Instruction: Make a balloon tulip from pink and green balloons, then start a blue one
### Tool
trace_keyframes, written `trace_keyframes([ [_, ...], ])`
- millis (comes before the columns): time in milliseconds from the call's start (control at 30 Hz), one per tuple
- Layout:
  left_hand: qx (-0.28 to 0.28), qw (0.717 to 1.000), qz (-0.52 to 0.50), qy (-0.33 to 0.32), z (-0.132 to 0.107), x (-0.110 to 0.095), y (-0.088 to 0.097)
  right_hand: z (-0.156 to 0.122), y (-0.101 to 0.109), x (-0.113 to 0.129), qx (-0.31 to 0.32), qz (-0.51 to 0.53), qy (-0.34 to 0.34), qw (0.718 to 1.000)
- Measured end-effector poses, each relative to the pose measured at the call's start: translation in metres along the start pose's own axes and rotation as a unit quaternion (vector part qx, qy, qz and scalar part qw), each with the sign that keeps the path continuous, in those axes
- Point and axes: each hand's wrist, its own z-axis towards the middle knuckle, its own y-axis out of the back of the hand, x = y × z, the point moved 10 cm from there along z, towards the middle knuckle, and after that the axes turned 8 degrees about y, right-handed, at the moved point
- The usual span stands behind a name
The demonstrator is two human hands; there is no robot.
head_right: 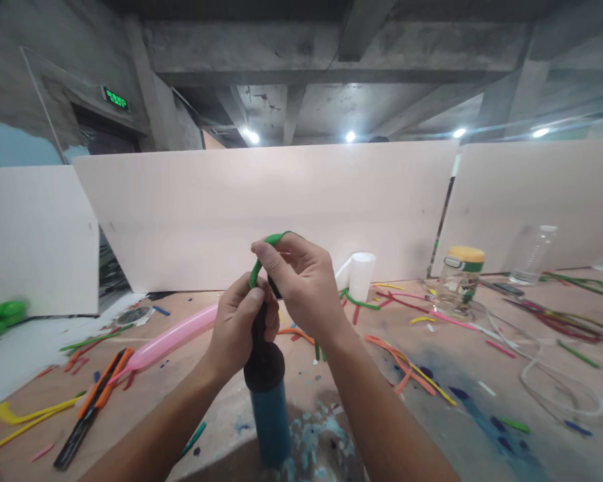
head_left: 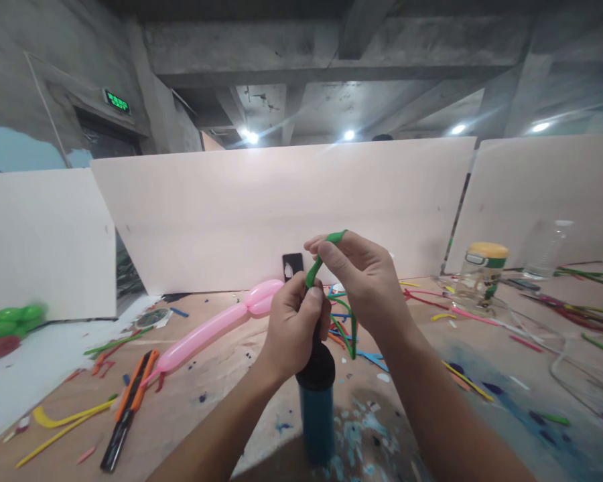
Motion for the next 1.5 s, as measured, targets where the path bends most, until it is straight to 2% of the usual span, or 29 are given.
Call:
trace_keyframes([
  [233, 0.014, 0.999, -0.039, -0.015, -0.006, -0.002, -0.007, 0.0, -0.001, -0.01, -0.008, 0.023, -0.025, 0.999],
  [367, -0.011, 0.999, -0.037, -0.015, -0.005, 0.0, -0.003, -0.001, -0.002, -0.013, -0.008, 0.046, -0.041, 0.998],
  [733, 0.02, 0.998, -0.056, -0.006, -0.002, 0.001, -0.008, 0.001, 0.012, -0.002, -0.07, 0.014, 0.02, 0.997],
  [1033, 0.011, 0.999, -0.04, -0.019, -0.005, -0.002, -0.007, 0.001, -0.003, -0.016, -0.017, 0.095, -0.021, 0.995],
  [1267, -0.008, 0.994, -0.097, 0.041, -0.009, -0.003, -0.009, 0.002, 0.007, -0.009, -0.044, 0.037, 0.001, 0.998],
  [1500, -0.034, 0.999, -0.037, 0.01, -0.013, -0.006, -0.011, 0.002, 0.002, -0.01, -0.019, 0.037, -0.009, 0.999],
])
